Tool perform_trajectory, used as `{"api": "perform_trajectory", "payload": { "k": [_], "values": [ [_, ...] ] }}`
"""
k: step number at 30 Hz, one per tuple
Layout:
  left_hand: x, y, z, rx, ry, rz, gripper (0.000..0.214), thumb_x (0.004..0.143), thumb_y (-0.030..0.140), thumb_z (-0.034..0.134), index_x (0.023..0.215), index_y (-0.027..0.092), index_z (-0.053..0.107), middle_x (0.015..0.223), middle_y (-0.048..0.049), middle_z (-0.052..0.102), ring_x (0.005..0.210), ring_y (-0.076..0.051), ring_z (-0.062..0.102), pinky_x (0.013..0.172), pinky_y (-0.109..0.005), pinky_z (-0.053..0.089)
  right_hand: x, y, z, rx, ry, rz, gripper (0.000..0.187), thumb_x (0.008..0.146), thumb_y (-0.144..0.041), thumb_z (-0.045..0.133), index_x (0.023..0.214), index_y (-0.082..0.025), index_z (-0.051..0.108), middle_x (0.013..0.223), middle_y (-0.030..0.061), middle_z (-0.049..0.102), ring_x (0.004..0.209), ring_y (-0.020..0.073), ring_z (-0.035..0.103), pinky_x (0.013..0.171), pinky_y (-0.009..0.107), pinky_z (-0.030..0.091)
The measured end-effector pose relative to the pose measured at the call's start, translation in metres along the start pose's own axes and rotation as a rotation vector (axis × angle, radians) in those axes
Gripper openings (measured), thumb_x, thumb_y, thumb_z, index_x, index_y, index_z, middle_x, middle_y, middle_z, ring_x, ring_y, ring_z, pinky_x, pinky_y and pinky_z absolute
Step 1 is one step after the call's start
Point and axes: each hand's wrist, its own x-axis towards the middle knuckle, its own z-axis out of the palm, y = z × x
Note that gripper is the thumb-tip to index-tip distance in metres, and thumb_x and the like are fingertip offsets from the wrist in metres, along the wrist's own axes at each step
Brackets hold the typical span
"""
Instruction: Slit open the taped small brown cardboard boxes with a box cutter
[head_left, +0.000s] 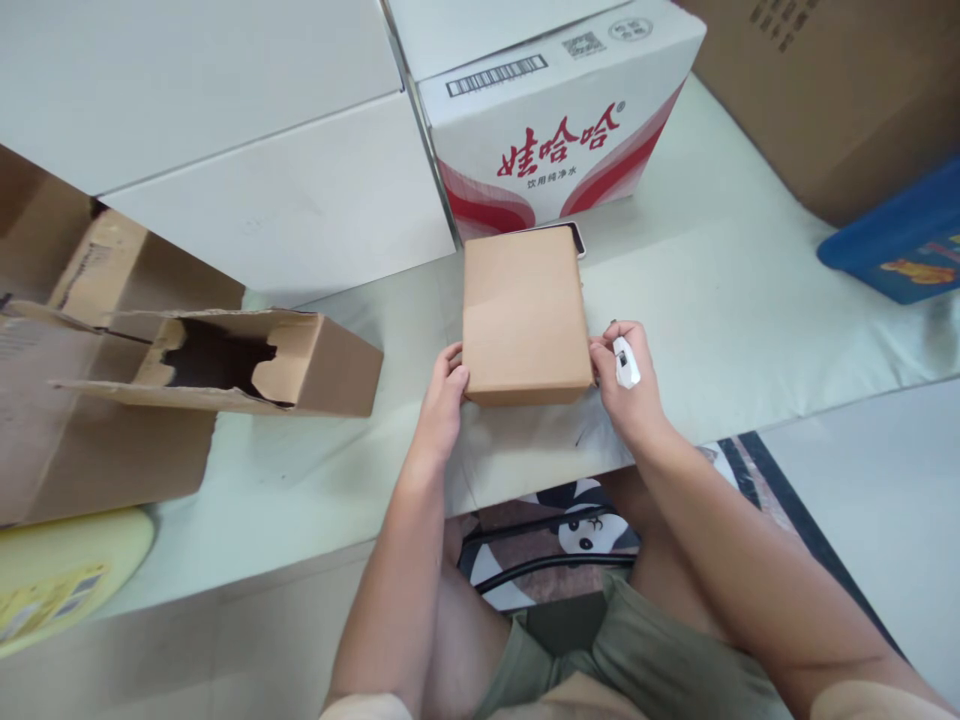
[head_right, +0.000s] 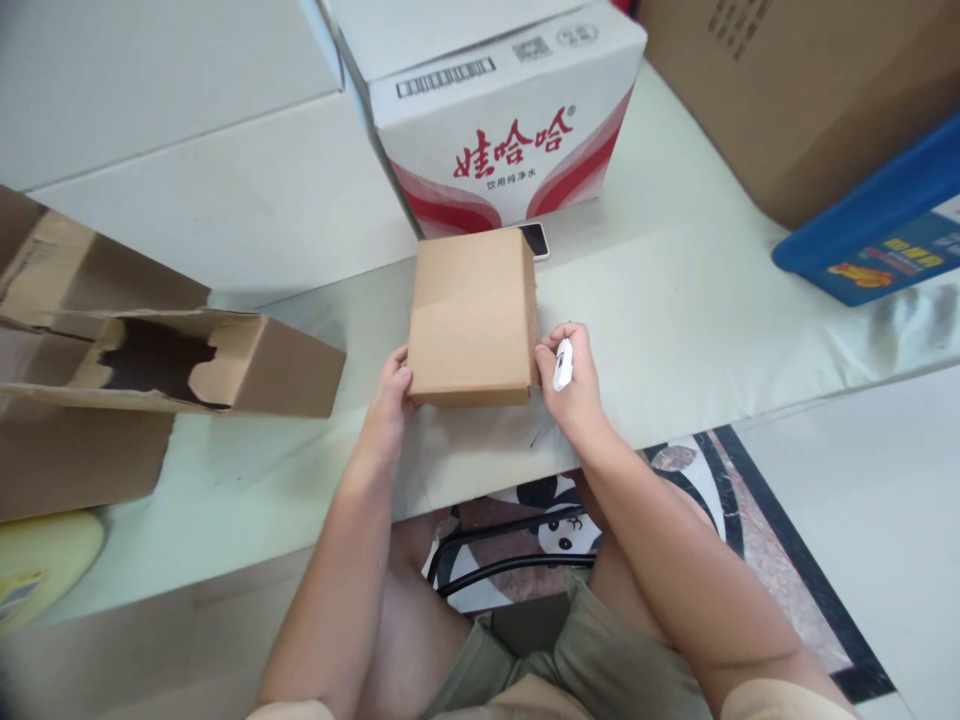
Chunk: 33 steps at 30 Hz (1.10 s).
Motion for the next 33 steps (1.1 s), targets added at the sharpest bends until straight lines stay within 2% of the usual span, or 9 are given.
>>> {"api": "perform_trajectory", "payload": {
  "k": [5, 16, 23, 28, 33],
  "values": [
    [-0.0015, 0.0021, 0.0012, -0.001, 0.007, -0.010, 0.059, 0.087, 0.064, 0.060, 0.135, 0.028, 0.057, 0.139, -0.0097, 0.069, 0.136, -0.032, 0.061, 0.103, -0.040, 0.054, -0.0004, -0.0002, 0.0000, -0.006, 0.002, 0.008, 0.023, 0.092, -0.031, 0.060, 0.100, -0.029, 0.039, 0.081, -0.0049, 0.050, 0.066, 0.0144, 0.044, 0.065, 0.032, 0.035],
    [-0.0009, 0.0023, 0.0002, 0.018, -0.003, -0.003, 0.060, 0.089, 0.063, 0.058, 0.137, 0.028, 0.055, 0.141, -0.0100, 0.069, 0.139, -0.031, 0.060, 0.106, -0.039, 0.052, -0.0008, -0.0006, 0.0008, -0.005, 0.008, 0.019, 0.022, 0.093, -0.031, 0.060, 0.101, -0.029, 0.039, 0.083, -0.0037, 0.049, 0.069, 0.0155, 0.045, 0.066, 0.032, 0.036],
    [0.0007, 0.0008, 0.0007, 0.001, 0.009, -0.007, 0.061, 0.087, 0.062, 0.060, 0.136, 0.027, 0.056, 0.137, -0.0104, 0.070, 0.132, -0.031, 0.062, 0.099, -0.038, 0.054, -0.0019, 0.0004, 0.0001, -0.020, -0.010, 0.018, 0.025, 0.093, -0.036, 0.060, 0.102, -0.030, 0.037, 0.084, -0.0042, 0.049, 0.069, 0.0153, 0.044, 0.066, 0.032, 0.035],
    [0.0005, 0.0007, 0.0008, 0.008, 0.003, -0.007, 0.063, 0.086, 0.065, 0.059, 0.136, 0.028, 0.055, 0.141, -0.0102, 0.068, 0.136, -0.031, 0.059, 0.103, -0.038, 0.051, -0.0021, 0.0014, 0.0002, -0.017, -0.006, 0.017, 0.023, 0.094, -0.034, 0.058, 0.102, -0.029, 0.037, 0.085, -0.0037, 0.049, 0.069, 0.0152, 0.043, 0.066, 0.032, 0.035],
    [-0.0010, 0.0022, 0.0010, 0.003, 0.009, -0.015, 0.062, 0.086, 0.065, 0.058, 0.135, 0.029, 0.056, 0.139, -0.0098, 0.068, 0.132, -0.032, 0.060, 0.098, -0.039, 0.052, -0.0016, 0.0010, 0.0010, -0.010, -0.012, -0.001, 0.023, 0.093, -0.034, 0.059, 0.101, -0.029, 0.038, 0.083, -0.0042, 0.049, 0.068, 0.0151, 0.043, 0.066, 0.032, 0.035]
  ]
}}
